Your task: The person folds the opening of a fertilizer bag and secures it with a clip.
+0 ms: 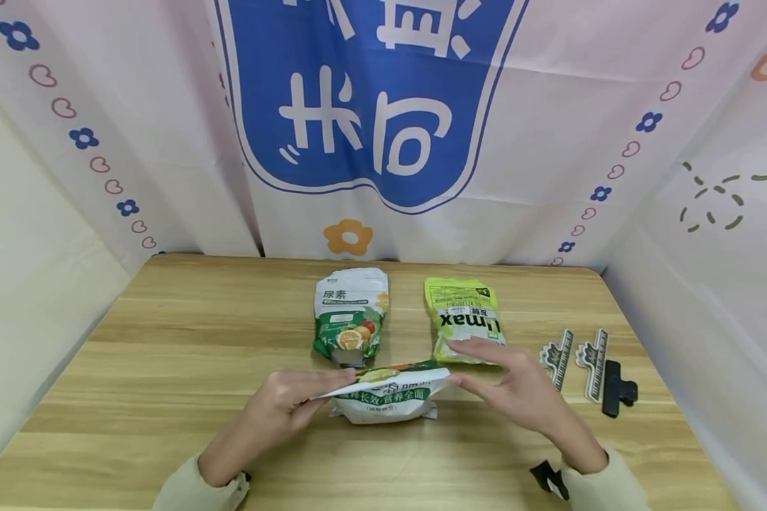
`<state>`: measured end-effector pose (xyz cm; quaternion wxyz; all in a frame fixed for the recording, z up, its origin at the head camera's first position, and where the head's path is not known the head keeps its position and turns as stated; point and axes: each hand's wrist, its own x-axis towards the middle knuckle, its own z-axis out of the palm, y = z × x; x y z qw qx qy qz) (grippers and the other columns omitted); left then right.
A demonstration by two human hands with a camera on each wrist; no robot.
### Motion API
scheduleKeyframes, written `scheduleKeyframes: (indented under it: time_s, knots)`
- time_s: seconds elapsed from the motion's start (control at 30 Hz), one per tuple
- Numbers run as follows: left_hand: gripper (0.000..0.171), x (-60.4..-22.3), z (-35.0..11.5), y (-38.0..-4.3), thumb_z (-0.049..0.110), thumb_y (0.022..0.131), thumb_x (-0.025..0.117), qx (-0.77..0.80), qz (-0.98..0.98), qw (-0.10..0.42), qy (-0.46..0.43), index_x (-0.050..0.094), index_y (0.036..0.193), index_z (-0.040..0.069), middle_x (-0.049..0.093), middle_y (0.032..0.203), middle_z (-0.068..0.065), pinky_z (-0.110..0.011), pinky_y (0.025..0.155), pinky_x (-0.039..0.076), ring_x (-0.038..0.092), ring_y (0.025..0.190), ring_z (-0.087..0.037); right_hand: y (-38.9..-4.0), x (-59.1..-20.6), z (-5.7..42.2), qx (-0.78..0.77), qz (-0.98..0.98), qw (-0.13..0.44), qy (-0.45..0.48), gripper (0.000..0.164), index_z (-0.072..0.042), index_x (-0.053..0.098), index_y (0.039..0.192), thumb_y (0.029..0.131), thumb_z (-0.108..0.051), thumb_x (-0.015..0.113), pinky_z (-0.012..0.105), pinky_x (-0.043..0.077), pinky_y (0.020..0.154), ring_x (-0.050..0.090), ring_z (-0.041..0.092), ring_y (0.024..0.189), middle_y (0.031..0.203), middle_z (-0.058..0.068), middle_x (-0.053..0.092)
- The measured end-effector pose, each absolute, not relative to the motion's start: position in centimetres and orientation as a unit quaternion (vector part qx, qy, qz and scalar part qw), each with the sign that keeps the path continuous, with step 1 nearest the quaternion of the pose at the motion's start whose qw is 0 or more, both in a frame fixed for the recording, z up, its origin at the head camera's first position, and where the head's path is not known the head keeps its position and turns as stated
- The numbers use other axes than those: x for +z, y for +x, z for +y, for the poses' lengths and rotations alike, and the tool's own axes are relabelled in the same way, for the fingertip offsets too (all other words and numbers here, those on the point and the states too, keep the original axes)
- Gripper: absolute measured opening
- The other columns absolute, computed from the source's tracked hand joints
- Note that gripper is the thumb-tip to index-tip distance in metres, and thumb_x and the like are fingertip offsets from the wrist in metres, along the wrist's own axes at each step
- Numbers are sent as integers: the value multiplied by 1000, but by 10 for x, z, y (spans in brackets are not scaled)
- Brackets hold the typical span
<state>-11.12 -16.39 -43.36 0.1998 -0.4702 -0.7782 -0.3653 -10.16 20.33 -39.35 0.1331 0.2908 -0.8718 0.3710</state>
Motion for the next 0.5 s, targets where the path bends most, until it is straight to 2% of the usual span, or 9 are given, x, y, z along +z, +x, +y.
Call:
scheduleKeyframes:
  time_s: [0.1,0.23,0.37,0.4,0.43,0.47,0.5]
  knots:
    - [25,-433,-164,-111,17,106,64,-365,-780,198,-469,78,123,7,80,117,-7,-20,91,60,78,105,-20,-102,-391,210,367,-874,146,281,41,-16,79,123,83,-15,89,30,58,105,76,29,115,121,2,80]
    - [38,-433,-164,-111,29,111,50,-365,-781,198,-467,78,122,6,80,117,-6,-19,91,60,79,105,-20,-104,-389,222,362,-877,167,267,41,-14,79,122,82,-9,89,10,50,104,77,29,111,119,4,81]
    - [38,-433,-163,-111,29,111,50,-364,-781,200,-466,79,122,6,81,117,-6,-19,90,61,79,104,-21,-106,-389,236,356,-882,180,249,37,-13,80,119,83,-7,88,4,48,100,78,27,107,115,7,82]
    - [37,-433,-163,-111,28,111,51,-364,-782,200,-465,79,121,6,81,117,-6,-19,90,61,79,104,-21,-107,-390,240,352,-885,182,244,36,-13,81,118,83,-7,87,3,48,97,79,22,105,114,7,82]
    - [34,-433,-163,-111,26,110,53,-364,-782,200,-464,79,121,6,81,117,-6,-19,90,61,79,103,-21,-108,-391,244,350,-887,182,239,35,-13,81,117,84,-6,87,3,49,93,80,14,93,114,8,82]
    - [30,-433,-163,-111,24,109,57,-364,-783,199,-464,79,121,6,81,117,-6,-20,90,61,79,103,-21,-108,-392,248,344,-892,182,230,34,-14,81,117,84,-8,87,2,48,92,78,6,93,114,7,82]
    - [26,-434,-162,-110,19,107,61,-364,-783,199,-463,79,121,6,81,117,-6,-20,89,61,79,103,-21,-109,-393,252,338,-897,180,222,33,-15,81,118,85,-9,87,2,48,88,72,-3,80,114,7,82]
